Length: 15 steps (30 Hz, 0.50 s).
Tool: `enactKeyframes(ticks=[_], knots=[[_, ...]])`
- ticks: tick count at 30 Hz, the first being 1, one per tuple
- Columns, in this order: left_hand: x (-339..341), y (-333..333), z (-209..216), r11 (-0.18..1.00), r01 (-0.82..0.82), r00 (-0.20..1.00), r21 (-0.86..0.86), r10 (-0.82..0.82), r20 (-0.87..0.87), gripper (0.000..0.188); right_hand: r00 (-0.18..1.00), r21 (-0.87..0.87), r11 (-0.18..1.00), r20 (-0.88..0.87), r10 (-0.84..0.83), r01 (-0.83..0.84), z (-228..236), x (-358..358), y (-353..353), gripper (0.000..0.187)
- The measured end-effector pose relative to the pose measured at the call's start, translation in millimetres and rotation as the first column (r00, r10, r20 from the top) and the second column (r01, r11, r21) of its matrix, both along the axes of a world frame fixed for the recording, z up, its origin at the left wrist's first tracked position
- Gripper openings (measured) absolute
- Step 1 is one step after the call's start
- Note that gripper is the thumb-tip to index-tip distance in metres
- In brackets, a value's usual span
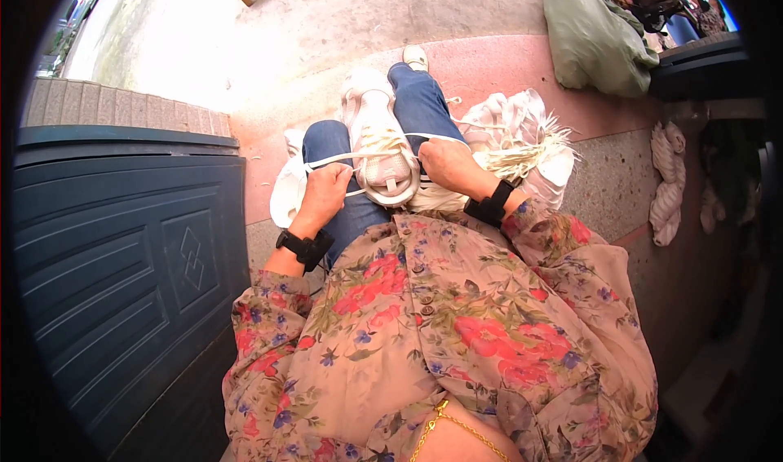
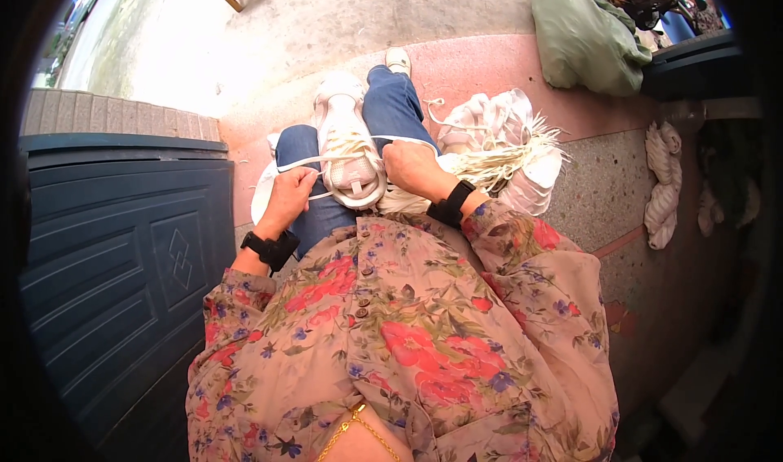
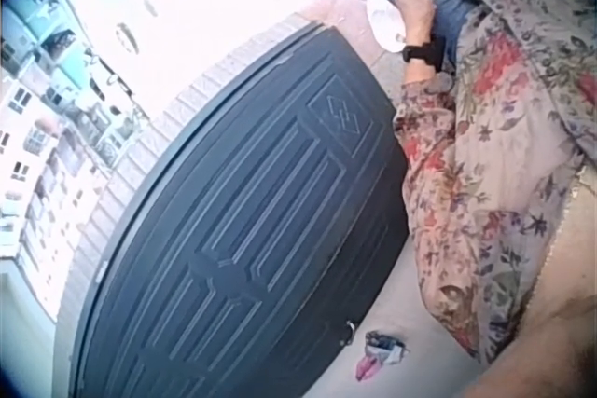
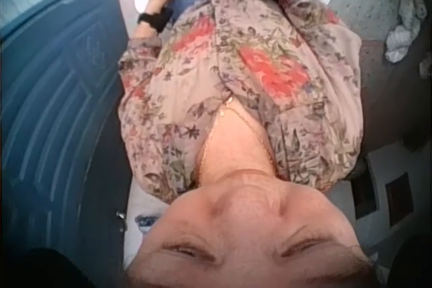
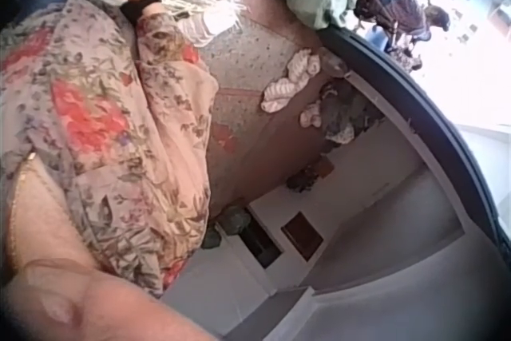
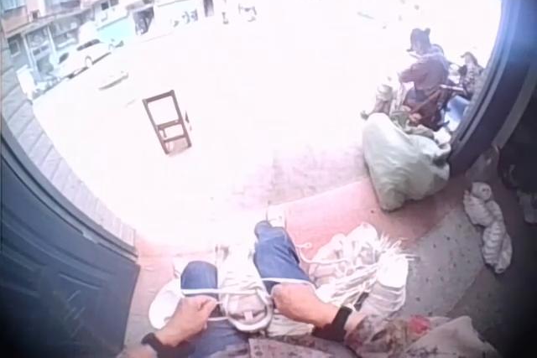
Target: Threading laces into white shoe uppers.
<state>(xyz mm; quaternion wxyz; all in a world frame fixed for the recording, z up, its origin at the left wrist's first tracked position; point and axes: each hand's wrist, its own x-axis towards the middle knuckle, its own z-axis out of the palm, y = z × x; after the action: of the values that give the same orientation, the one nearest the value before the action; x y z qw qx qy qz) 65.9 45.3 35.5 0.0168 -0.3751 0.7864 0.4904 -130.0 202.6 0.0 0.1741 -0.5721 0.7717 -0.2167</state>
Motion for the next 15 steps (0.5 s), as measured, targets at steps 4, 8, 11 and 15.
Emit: enactKeyframes(ticks=[4, 8, 11, 15], knots=[[-0.4, -1.0, -4.9, 0.999, -0.013, 0.999, -0.039, 0.015, 0.049, 0.022, 0.999, 0.029, 0.998, -0.004, 0.049, -0.049, 6.4, -1.2, -1.3, 0.014], [-3.3, -1.3, -13.1, 0.970, 0.049, 0.998, -0.239, -0.053, -0.014, 0.020, 0.988, 0.005, 0.991, -0.071, 0.136, -0.136, 10.0, 1.1, -12.5, 0.012], [-4.2, -0.6, -16.6, 0.936, 0.064, 0.997, -0.346, -0.078, -0.026, 0.019, 0.950, -0.006, 0.971, -0.209, 0.233, -0.240, 11.0, 5.4, -21.9, 0.010], [-5.2, 0.3, -17.6, 0.905, 0.072, 0.995, -0.419, -0.097, -0.039, 0.018, 0.817, 0.117, 0.924, -0.437, 0.376, -0.363, 11.4, 8.8, -23.0, 0.011]])
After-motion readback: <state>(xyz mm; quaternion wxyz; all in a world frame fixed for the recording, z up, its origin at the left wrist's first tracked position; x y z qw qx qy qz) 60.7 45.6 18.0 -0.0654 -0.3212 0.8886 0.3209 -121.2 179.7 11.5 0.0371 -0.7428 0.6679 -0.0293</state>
